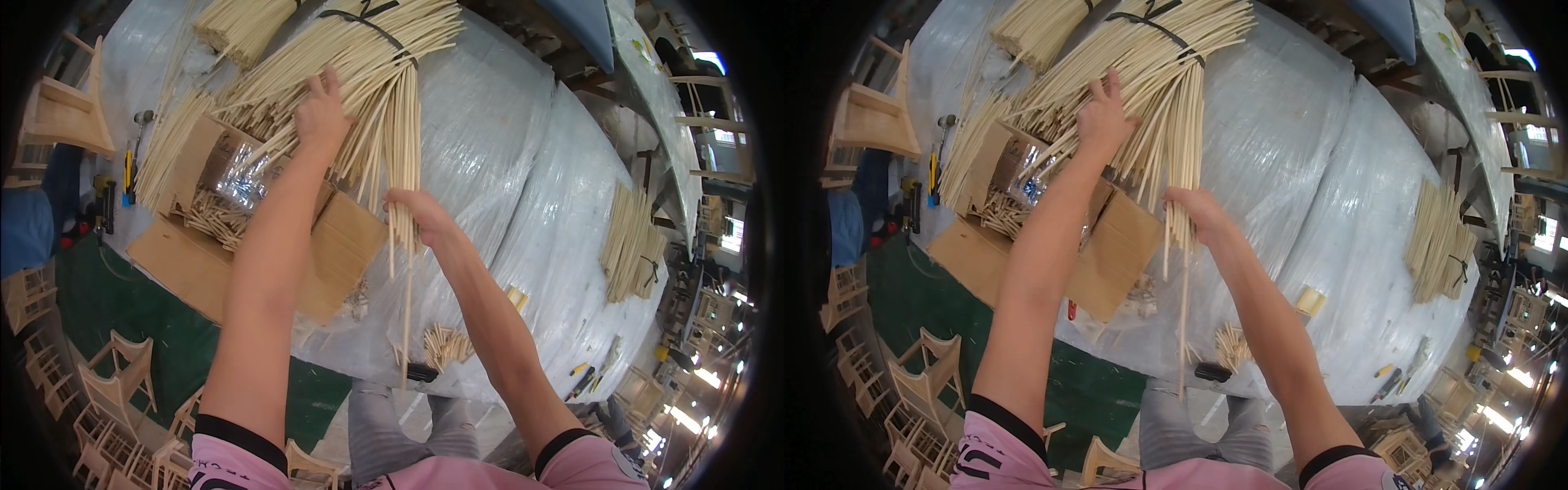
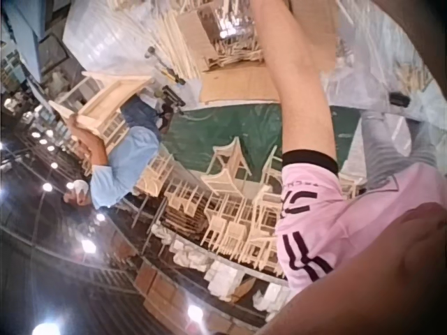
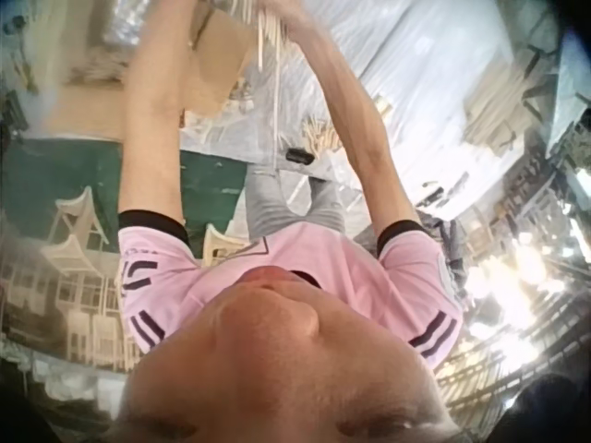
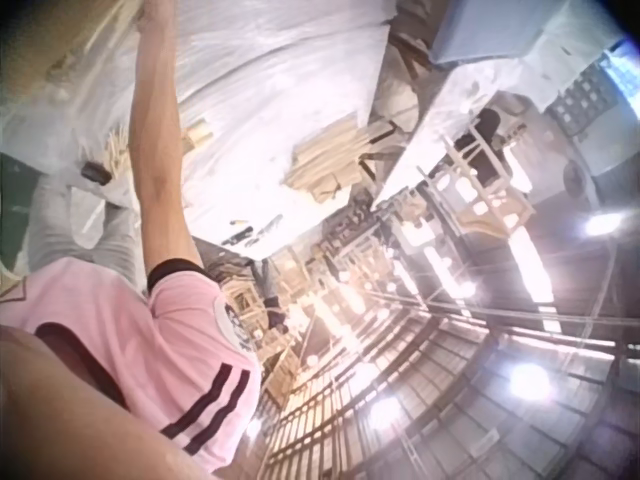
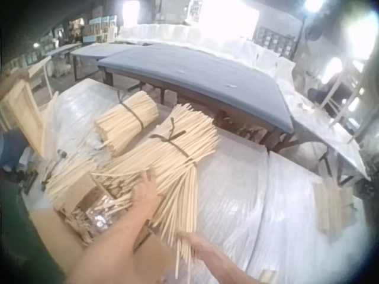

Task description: The person sorts and bundles long wooden sticks on a large white-covered table in a workshop. They gather sticks into neat piles, tie them with black bands, and handle small wooden components and a yellow container. The person also briefly interacts with a chair frame at the end of the clip.

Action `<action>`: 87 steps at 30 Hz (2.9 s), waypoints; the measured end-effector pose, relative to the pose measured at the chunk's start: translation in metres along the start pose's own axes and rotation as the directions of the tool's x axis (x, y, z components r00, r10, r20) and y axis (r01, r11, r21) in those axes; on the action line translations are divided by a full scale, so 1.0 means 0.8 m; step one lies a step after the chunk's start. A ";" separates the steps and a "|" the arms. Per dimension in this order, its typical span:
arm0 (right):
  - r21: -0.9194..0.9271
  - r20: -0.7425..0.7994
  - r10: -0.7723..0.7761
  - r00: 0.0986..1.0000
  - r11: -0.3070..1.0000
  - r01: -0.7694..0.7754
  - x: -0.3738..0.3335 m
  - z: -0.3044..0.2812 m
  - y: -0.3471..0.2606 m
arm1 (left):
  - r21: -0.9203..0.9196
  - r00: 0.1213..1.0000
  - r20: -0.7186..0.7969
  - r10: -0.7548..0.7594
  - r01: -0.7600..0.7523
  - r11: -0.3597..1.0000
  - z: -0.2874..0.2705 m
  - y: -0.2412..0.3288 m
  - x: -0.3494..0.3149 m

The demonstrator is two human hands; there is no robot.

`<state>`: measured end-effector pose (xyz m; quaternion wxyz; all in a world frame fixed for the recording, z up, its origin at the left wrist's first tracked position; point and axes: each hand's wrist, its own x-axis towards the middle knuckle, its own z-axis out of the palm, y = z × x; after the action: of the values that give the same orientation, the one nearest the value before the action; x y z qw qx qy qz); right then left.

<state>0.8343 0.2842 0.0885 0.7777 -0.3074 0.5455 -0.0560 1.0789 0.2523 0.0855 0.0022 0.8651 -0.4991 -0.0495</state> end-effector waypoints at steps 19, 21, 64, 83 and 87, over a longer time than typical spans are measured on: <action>0.350 0.234 0.190 0.953 0.898 -0.265 -0.244 -0.054 0.132 | -0.026 0.988 0.148 0.051 -0.047 0.999 -0.139 0.004 -0.034; 0.372 0.248 0.192 0.949 0.886 -0.277 -0.258 -0.065 0.151 | -0.062 0.994 0.096 0.048 -0.042 0.997 -0.157 0.000 -0.077; -0.610 -0.432 -0.860 -0.273 0.056 0.790 -0.879 -0.727 0.356 | -0.794 0.683 -0.607 0.405 -0.518 -0.318 -0.100 0.944 -0.962; -0.504 -0.627 -0.772 0.102 0.503 0.702 -0.733 -0.780 0.403 | -0.945 0.702 -0.322 0.635 -0.275 -0.174 0.027 0.967 -0.914; -0.345 -0.585 -0.780 0.221 0.486 0.803 -0.716 -0.824 0.386 | -0.962 0.660 -0.212 0.721 -0.271 -0.035 0.037 0.981 -0.886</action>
<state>-0.0528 0.4999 0.2457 0.3850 -0.4842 0.5531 -0.5580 0.0464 0.4723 0.1571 0.4627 0.3849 -0.6242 -0.4981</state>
